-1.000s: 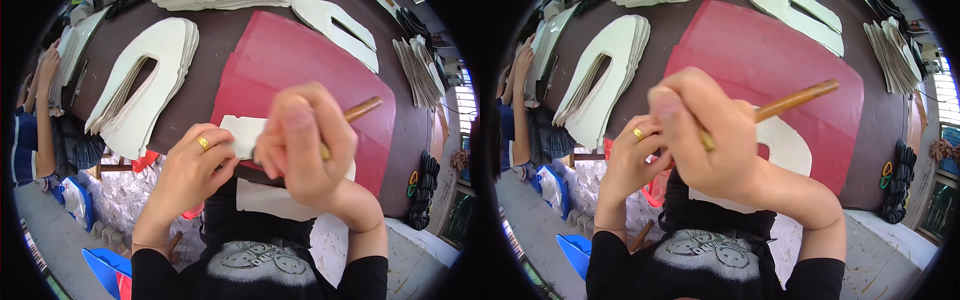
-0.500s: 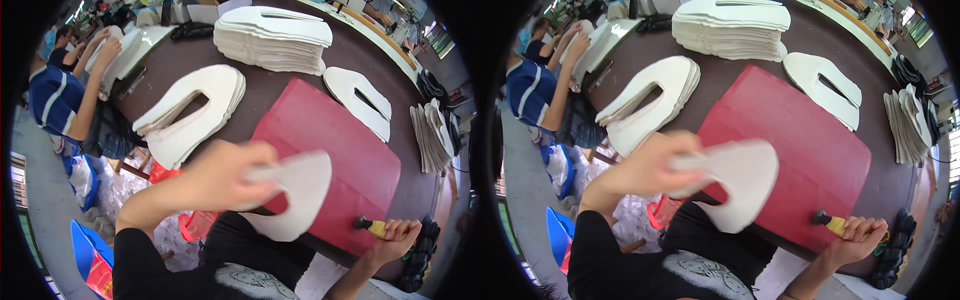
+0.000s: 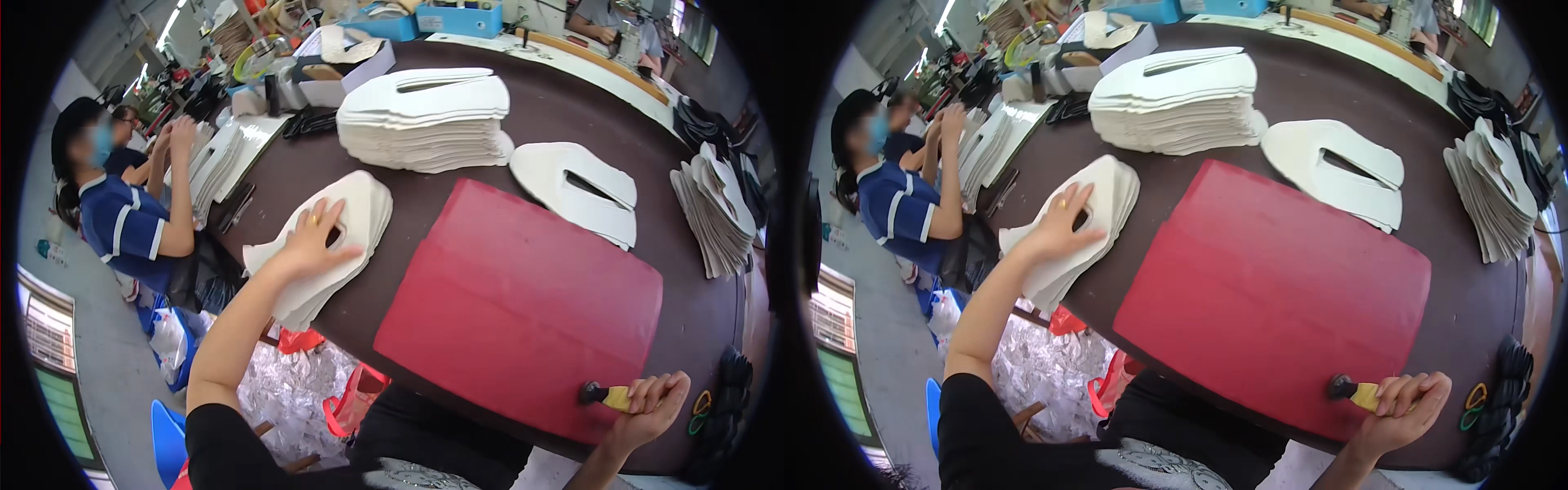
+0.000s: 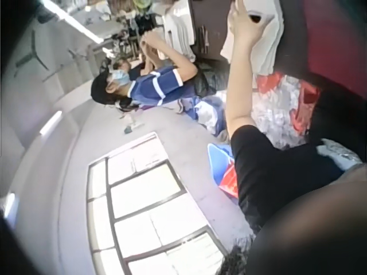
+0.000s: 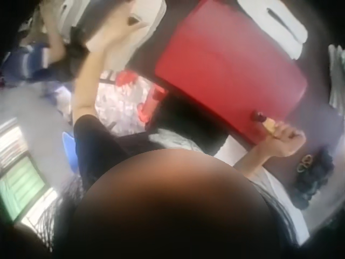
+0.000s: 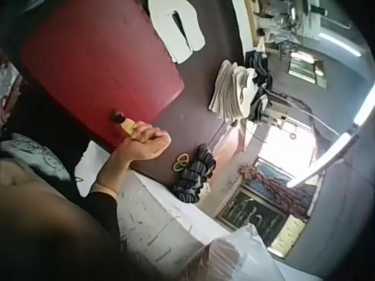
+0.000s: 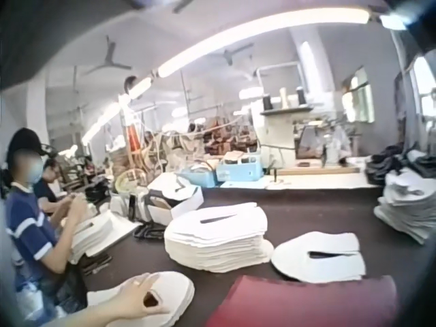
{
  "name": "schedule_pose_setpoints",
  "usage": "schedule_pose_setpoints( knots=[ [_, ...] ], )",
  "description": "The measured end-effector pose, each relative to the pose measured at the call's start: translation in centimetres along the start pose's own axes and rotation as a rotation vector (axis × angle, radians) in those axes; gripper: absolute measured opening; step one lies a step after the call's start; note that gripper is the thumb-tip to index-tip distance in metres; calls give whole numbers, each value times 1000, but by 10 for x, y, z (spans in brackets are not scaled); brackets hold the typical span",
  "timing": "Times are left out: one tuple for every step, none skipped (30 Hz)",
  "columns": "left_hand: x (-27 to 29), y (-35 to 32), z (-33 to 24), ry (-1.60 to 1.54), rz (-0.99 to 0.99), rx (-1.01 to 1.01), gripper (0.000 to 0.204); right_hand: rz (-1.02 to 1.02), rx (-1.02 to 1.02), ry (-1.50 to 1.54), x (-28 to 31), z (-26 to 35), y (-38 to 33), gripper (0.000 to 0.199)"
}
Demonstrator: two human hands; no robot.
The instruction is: The person takes shoe upper pieces one by one from a stack, folds their inner edges by hand, hammers along the folds with a hammer on a pad, and places the finished pieces aside.
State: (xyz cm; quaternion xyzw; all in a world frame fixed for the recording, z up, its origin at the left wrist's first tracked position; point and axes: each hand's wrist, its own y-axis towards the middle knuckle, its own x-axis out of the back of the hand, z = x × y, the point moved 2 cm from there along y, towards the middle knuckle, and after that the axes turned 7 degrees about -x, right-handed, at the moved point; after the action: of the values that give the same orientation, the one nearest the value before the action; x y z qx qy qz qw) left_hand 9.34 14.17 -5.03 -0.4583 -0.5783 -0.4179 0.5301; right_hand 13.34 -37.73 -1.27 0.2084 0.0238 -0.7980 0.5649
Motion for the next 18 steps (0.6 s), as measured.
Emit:
schedule_pose_setpoints(
  knots=[
    [-8, 1, 3, 54, 112, 39, 97, -20, 17, 2, 1, -3, 2, 29],
    [3, 9, 11, -40, 197, -3, 97, 19, -17, 15, 1, -6, 4, 29],
    [20, 16, 24, -129, 284, -44, 98, 59, -55, 32, 1, -9, 6, 29],
    [31, 26, 33, -175, 330, -97, 96, 89, -72, 64, 1, -10, 7, 29],
    [48, 40, 17, -155, 340, -37, 87, 159, -57, 57, 0, -9, 8, 30],
    [57, 57, -4, -91, 303, -74, 79, 201, -36, 60, -1, -7, 8, 32],
    [57, 73, -23, -27, 279, -88, 71, 256, -40, 63, -8, -11, 7, 33],
    [55, 89, -56, -123, 185, -250, 64, 250, -33, 68, -11, -11, 3, 33],
    [52, 106, -94, -217, 87, -406, 58, 257, 9, 116, -17, -10, -1, 32],
    [42, 128, -127, -299, 93, -580, 54, 271, 50, 165, -20, -8, -1, 31],
    [31, 145, -159, -408, 107, -683, 55, 292, 46, 182, -17, -6, -1, 31],
    [17, 165, -186, -391, 59, -722, 61, 281, 19, 100, -11, -6, -1, 33],
    [-5, 195, -210, -407, 32, -645, 69, 274, 4, 18, -7, -7, 3, 35],
    [-27, 222, -235, -236, -205, -569, 72, 267, 5, 36, -6, -7, 3, 31],
    [-32, 240, -255, -265, -211, -446, 69, 249, 3, 48, -8, -6, 3, 26],
    [-51, 259, -260, -291, -256, -296, 65, 243, -40, 110, -25, 0, 1, 20],
    [-52, 262, -275, -248, -224, -223, 63, 176, -67, 70, -27, 5, -2, 20],
    [-56, 261, -283, -175, -307, -194, 61, 160, -72, 37, -27, 9, -4, 20]
  ],
)
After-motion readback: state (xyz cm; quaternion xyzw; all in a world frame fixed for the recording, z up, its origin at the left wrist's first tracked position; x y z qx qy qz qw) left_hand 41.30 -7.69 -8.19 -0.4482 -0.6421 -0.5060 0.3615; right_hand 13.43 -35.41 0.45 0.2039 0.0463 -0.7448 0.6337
